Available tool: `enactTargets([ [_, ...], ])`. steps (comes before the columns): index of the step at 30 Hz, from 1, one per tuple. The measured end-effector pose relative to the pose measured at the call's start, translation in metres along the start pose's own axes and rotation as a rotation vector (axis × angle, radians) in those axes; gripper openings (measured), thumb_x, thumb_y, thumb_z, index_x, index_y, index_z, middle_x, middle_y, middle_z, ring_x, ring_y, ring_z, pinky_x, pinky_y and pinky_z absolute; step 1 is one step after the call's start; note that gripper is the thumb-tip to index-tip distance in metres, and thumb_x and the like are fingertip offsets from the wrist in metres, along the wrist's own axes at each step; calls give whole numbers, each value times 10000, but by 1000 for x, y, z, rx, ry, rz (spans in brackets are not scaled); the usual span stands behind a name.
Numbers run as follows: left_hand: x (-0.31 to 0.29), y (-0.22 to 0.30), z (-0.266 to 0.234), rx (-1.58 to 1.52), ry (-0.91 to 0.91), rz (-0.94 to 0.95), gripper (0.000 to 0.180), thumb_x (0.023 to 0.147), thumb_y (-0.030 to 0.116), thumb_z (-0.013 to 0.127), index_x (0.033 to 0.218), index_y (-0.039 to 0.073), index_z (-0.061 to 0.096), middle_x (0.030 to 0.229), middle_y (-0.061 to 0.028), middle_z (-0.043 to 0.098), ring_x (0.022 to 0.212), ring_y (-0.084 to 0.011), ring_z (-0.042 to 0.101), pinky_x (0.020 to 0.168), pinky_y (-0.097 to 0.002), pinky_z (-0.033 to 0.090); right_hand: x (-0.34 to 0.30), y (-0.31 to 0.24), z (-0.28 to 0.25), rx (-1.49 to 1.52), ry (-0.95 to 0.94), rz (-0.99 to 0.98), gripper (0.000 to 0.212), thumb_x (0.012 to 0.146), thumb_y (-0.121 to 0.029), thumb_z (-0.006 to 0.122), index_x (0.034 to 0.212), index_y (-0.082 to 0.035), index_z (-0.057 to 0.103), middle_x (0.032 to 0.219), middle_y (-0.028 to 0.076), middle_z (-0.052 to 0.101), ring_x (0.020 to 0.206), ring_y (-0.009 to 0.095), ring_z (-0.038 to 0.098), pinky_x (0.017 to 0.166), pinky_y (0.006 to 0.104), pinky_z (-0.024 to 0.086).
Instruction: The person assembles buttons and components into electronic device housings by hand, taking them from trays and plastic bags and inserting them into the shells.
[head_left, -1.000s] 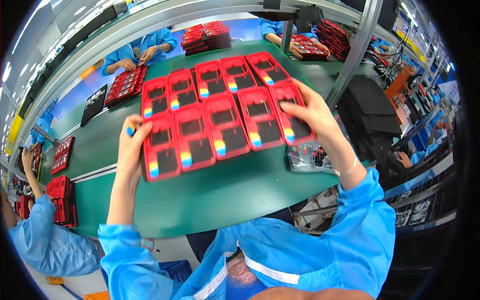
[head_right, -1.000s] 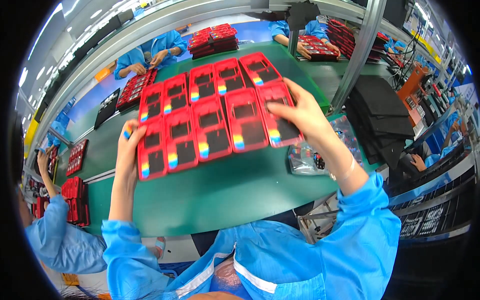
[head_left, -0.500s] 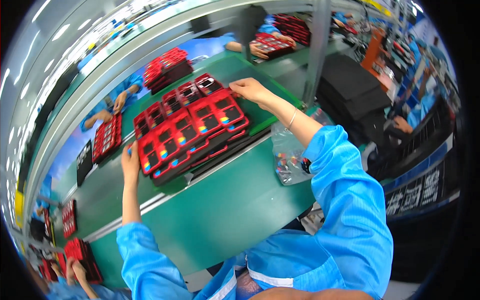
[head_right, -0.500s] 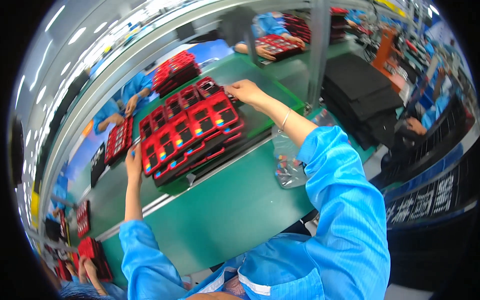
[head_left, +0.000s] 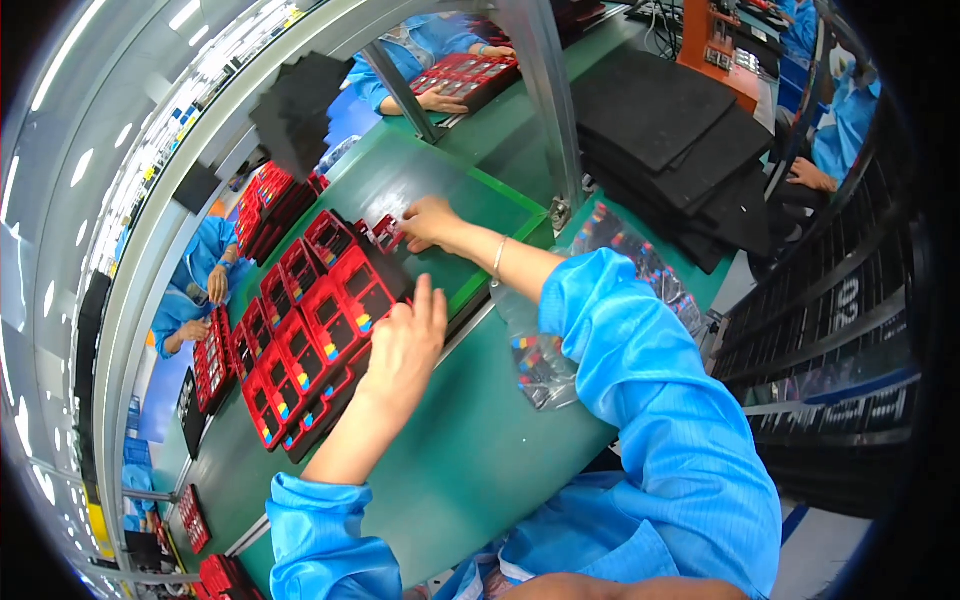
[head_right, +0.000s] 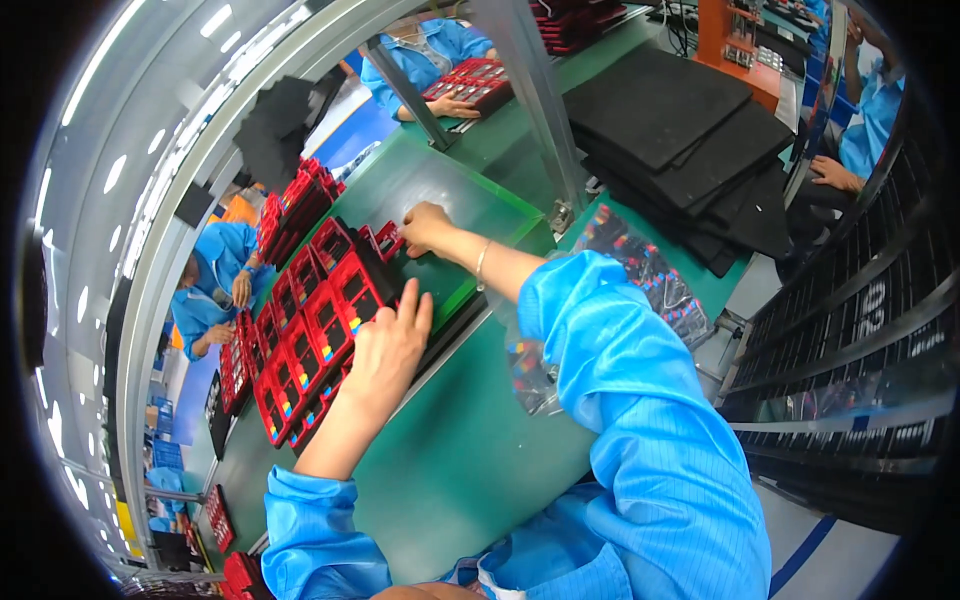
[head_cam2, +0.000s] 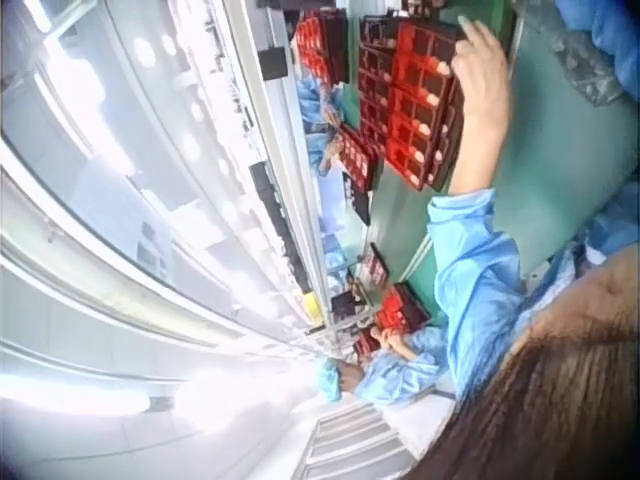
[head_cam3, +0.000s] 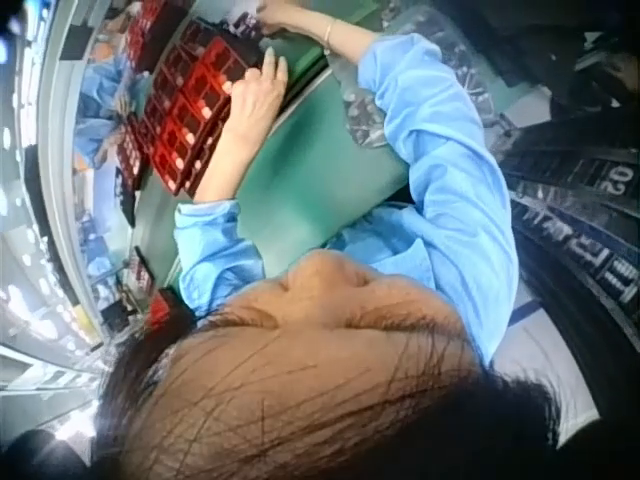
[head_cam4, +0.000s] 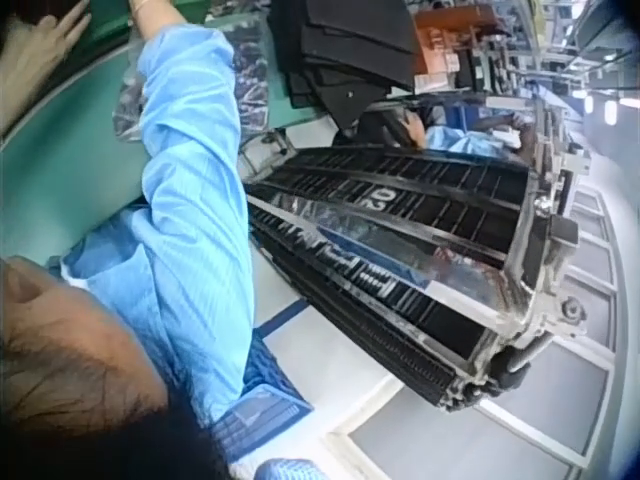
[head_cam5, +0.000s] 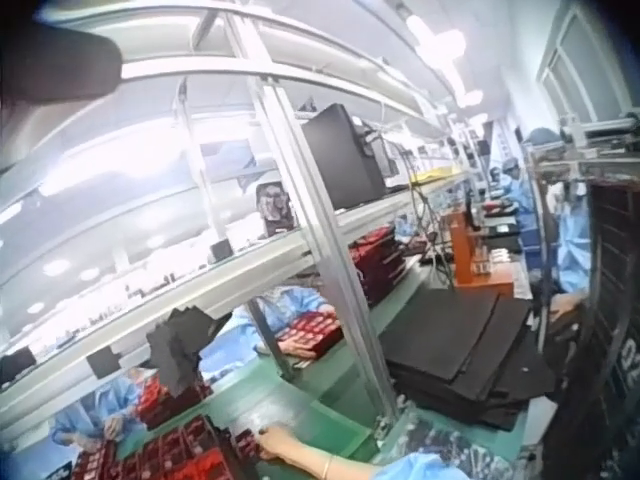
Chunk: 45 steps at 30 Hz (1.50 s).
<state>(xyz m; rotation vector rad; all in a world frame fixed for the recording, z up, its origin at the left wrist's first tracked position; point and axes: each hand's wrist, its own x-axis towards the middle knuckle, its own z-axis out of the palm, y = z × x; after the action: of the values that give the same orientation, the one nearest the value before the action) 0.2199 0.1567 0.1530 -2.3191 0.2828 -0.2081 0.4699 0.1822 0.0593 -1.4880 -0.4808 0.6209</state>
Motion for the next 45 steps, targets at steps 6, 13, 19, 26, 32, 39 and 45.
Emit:
enactTargets([
  [6, 17, -1, 15, -95, -138, -1, 444, 801, 90, 668, 1242, 47, 633, 1374, -178, 650, 739, -194, 707, 567, -317, 593, 41, 1, 4, -160, 22, -37, 222, 851, -17, 699, 1054, 13, 782, 931, 160, 779, 679, 250, 770, 607, 338, 647],
  [13, 12, -1, 19, -169, -94, -23, 479, 788, 78, 661, 1266, 53, 642, 1398, -188, 636, 708, -176, 678, 563, -294, 583, 103, -19, 12, -644, -179, -149, 140, 849, -193, 719, 918, -193, 841, 957, 67, 798, 872, 208, 779, 759, 338, 626],
  [19, 7, 3, 25, -205, -9, -61, 522, 776, 62, 655, 1298, 50, 649, 1423, -198, 620, 696, -176, 654, 557, -288, 577, 112, -16, 29, -877, -173, -328, 208, 850, -186, 727, 1014, -112, 832, 959, 95, 802, 808, 216, 776, 765, 342, 623],
  [26, -1, 2, 27, -80, -60, 49, 509, 791, 72, 647, 1299, 60, 657, 1531, -178, 533, 692, -168, 621, 522, -300, 557, 108, 10, 48, -699, 77, -229, 182, 802, -231, 698, 884, -126, 822, 974, 164, 775, 957, 336, 753, 871, 403, 602],
  [32, 7, -10, 20, 20, -87, 131, 294, 795, 72, 634, 1072, 13, 716, 1382, -184, 591, 711, -187, 644, 533, -310, 565, 102, 24, 56, -414, 86, -222, 179, 765, -216, 767, 903, -127, 838, 864, 116, 785, 803, 230, 765, 758, 356, 602],
  [39, 15, -40, -1, -55, -66, 84, 335, 782, 77, 672, 1117, 66, 666, 1421, -168, 575, 712, -223, 674, 568, -352, 617, 115, 35, 34, -696, 182, -397, 237, 762, -281, 741, 913, -124, 834, 888, 147, 778, 821, 299, 765, 805, 379, 610],
  [45, 2, -47, -4, -137, -201, -8, 551, 742, 161, 831, 1255, 116, 634, 1498, -125, 521, 825, -234, 683, 647, -356, 625, 80, 26, 30, -504, 18, -368, 206, 796, -231, 671, 882, -112, 816, 940, 169, 765, 928, 386, 742, 871, 441, 598],
])
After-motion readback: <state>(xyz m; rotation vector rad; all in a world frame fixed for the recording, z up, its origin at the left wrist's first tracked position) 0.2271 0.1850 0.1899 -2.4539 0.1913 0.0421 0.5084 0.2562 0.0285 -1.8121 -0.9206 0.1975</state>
